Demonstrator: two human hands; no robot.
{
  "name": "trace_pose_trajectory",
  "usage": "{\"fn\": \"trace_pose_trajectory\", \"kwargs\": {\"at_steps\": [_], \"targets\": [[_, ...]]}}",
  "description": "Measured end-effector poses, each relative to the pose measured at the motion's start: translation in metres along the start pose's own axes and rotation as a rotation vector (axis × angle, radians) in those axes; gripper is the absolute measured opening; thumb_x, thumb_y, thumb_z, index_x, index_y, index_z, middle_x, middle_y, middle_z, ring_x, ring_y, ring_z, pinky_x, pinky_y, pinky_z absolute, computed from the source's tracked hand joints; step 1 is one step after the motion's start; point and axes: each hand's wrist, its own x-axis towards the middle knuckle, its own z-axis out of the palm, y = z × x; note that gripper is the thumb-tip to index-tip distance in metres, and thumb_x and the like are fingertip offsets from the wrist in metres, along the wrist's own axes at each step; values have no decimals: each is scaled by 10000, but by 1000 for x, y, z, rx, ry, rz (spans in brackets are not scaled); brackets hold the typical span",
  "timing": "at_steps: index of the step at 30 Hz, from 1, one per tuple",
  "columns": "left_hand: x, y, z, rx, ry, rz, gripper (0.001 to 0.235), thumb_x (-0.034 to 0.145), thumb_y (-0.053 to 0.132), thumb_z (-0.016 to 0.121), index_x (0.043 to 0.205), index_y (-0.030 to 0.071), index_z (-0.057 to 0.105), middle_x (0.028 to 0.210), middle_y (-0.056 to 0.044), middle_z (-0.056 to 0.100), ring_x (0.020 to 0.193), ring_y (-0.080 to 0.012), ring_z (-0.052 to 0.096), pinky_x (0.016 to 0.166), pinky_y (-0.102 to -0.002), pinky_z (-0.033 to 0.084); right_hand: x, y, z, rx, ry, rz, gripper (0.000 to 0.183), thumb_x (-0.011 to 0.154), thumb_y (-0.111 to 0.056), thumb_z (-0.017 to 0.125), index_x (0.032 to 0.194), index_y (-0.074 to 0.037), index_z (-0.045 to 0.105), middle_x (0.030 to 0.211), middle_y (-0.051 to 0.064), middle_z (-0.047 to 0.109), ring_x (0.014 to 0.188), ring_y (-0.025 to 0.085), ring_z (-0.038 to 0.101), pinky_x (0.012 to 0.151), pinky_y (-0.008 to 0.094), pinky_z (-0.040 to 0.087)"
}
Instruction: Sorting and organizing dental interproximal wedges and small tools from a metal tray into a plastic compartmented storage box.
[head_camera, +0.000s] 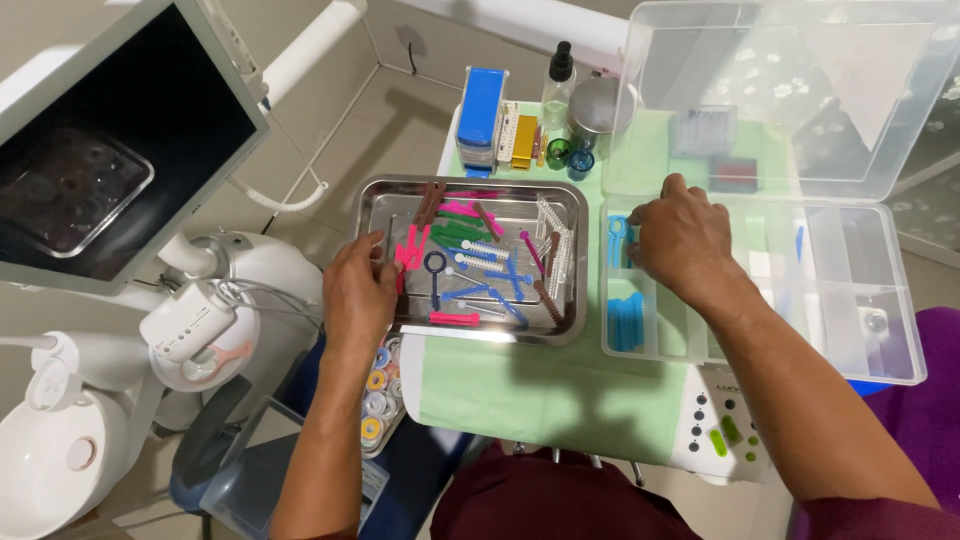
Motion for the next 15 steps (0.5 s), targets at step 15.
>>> {"fn": "trace_pose_trajectory", "kwargs": {"at_steps": [15], "targets": [[-20, 42, -17, -194, 152, 36, 270, 926, 75, 701, 1186, 4, 713, 1029, -162, 736, 862, -250, 733, 724, -357, 570, -6, 15, 13, 94, 208, -81, 85, 894, -210, 778, 948, -191, 841, 1010, 113, 679, 973, 322, 657, 858, 458, 509]]}}
